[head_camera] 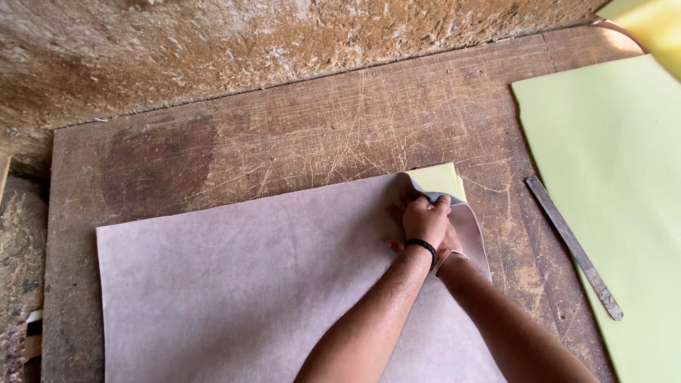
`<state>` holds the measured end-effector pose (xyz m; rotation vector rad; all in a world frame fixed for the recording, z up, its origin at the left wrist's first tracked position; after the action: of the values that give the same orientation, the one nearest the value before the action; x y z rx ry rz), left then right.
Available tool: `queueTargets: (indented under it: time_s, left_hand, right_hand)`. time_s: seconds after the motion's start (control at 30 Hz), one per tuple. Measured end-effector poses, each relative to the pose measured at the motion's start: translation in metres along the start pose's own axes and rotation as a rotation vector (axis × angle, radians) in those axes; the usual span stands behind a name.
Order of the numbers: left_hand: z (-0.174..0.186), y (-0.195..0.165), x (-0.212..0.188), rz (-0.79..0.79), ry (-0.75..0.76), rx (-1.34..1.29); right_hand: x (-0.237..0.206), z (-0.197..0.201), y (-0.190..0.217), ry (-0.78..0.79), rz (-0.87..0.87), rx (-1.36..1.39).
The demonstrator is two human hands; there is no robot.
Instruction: The person cuts a piece of light-colored fabric using a metal ruler and a utility knife on a wooden workbench. They then apply adhesive to a yellow foam sheet using a spray gun, place the cut fabric onto the foam, and smooth it down. Finally, they lay a large black fabric sheet over the assembly and smooth it out.
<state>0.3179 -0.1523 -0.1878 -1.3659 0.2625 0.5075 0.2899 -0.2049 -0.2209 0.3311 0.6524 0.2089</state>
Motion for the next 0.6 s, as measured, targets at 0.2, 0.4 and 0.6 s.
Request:
queueTargets:
  time_s: [0.2, 0.4, 0.6]
  left_hand:
    - [0.018, -0.015, -0.017, -0.329, 0.071, 0.308]
    - [0.179, 0.012, -0.039, -0.322, -0.013, 1.319]
    - [0.223, 0.025, -0.020, -0.137, -0.068, 1.477]
  right_hand:
    - [0.005, 0.067, 0.012, -0.578, 0.207, -0.919]
    - [0.027, 0.090, -0.023, -0.391, 0.064, -0.319]
    - [0.006, 0.072, 0.008, -0.449, 0.045, -0.368]
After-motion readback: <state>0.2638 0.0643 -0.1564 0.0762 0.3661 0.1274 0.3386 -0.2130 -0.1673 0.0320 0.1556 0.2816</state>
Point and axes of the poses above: each hand's wrist, its own x-axis towards the middle knuckle, its own z-axis out of the back of the hand, y = z × x, the point moved 7 cm from there along x, towards the middle knuckle, and after that the axes turned 7 degrees about x, right-handed, at the moved point
